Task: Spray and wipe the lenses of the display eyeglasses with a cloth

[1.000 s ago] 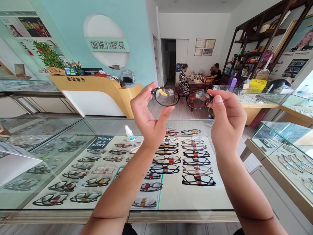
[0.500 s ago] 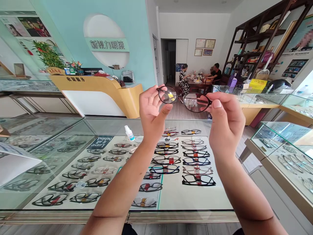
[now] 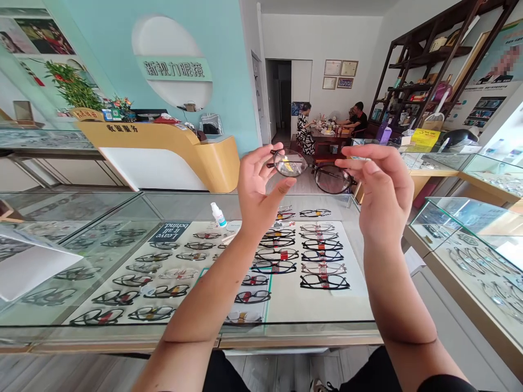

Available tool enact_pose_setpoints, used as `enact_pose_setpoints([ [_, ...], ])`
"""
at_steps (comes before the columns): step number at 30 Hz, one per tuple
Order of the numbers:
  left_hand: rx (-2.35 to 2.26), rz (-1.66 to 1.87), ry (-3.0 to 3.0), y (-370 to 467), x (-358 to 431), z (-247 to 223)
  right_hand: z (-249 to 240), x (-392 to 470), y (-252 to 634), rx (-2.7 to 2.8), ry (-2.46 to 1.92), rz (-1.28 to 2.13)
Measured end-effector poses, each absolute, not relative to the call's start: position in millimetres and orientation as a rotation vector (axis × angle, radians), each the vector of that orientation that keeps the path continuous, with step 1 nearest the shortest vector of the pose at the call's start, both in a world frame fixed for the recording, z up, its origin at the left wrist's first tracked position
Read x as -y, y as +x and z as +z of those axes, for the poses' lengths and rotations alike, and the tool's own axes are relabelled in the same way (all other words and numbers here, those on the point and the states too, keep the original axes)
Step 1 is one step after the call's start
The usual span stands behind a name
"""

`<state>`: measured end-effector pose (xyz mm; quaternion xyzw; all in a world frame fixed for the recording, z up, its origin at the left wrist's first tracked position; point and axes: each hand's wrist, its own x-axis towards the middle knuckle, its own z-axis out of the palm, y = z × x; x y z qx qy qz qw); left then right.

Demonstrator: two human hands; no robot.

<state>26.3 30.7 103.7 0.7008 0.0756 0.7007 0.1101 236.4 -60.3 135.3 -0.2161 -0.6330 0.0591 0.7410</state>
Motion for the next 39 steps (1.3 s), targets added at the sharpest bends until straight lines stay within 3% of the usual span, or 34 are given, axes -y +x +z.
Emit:
enact_pose_setpoints([
  [6, -0.477, 2.072, 2.21, 28.7, -12.6, 65.0, 126.9, 61.2, 258.3, 1.689, -0.689, 0.036],
  [16, -0.787, 1.868, 2.153, 28.3, -10.3, -22.2, 29.0, 25.0, 262.9, 1.715, -0.969, 0.346],
  [23, -0.732, 1.735, 2.02, 33.2, -7.2, -26.5, 14.2, 13.6, 261.3, 1.769, -0.928, 0.371],
  [39, -0.589, 1.445, 1.786, 28.3, -14.9, -28.1, 5.6, 6.8, 262.2, 1.531, -0.961, 1.138],
])
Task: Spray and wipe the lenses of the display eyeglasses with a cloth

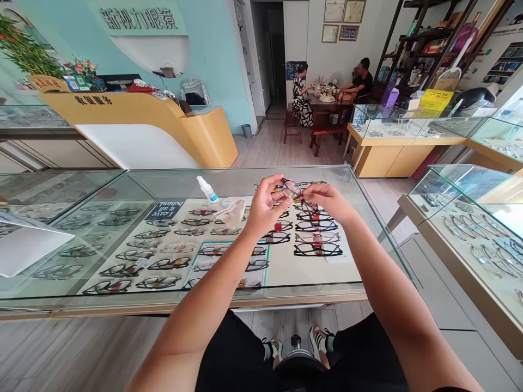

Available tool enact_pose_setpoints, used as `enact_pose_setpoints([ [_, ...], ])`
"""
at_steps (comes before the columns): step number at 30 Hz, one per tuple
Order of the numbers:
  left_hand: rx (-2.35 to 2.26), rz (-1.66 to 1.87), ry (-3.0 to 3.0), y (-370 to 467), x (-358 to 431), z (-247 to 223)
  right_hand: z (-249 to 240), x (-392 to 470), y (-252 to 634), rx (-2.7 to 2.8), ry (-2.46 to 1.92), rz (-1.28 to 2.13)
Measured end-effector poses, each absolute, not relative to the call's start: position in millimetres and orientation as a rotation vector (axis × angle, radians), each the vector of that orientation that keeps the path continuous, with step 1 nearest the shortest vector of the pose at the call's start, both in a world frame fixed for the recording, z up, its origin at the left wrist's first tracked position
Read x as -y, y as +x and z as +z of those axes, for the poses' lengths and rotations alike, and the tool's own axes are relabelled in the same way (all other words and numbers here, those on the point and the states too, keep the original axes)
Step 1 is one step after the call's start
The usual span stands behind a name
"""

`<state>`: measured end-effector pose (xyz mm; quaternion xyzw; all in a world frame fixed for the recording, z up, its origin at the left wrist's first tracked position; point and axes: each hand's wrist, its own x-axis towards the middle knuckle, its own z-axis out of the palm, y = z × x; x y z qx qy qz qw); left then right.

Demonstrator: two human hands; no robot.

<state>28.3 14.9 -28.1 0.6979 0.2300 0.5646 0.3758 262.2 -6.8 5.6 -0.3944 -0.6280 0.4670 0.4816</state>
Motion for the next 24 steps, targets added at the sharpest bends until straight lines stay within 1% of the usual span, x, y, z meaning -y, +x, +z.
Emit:
enact_pose_setpoints([
  [2, -0.674, 1.532, 1.823, 27.6, -13.0, -25.9, 3.6, 5.8, 259.3, 1.468, -0.984, 1.102],
  [4, -0.856, 1.677, 1.861, 27.0, -8.3, -21.5, -0.2, 3.3, 256.6, 1.39, -1.035, 1.016],
  [6, -1.029, 1.747, 1.915, 27.2, -1.2, -15.8, -4.8, 0.0, 253.8, 1.323, -1.069, 0.925],
  [10, -1.102, 1.552, 2.016, 32.5, 13.6, -7.9, -11.8, -1.9, 245.8, 1.326, -1.039, 0.791],
  [14, -1.111, 1.402, 1.915, 39.9, 17.9, -10.0, -14.3, 7.2, 230.7, 1.475, -0.982, 0.61],
  [20, -1.106, 1.448, 1.607, 40.5, 5.3, -16.5, -20.5, 24.0, 206.4, 1.689, -0.997, 0.176],
  [22, -1.119, 1.456, 1.551, 38.6, 1.2, -18.2, -20.9, 28.3, 202.6, 1.746, -1.003, 0.114],
  [24, -1.129, 1.462, 1.527, 35.9, -2.3, -17.4, -18.3, 30.1, 203.9, 1.782, -0.992, 0.131],
])
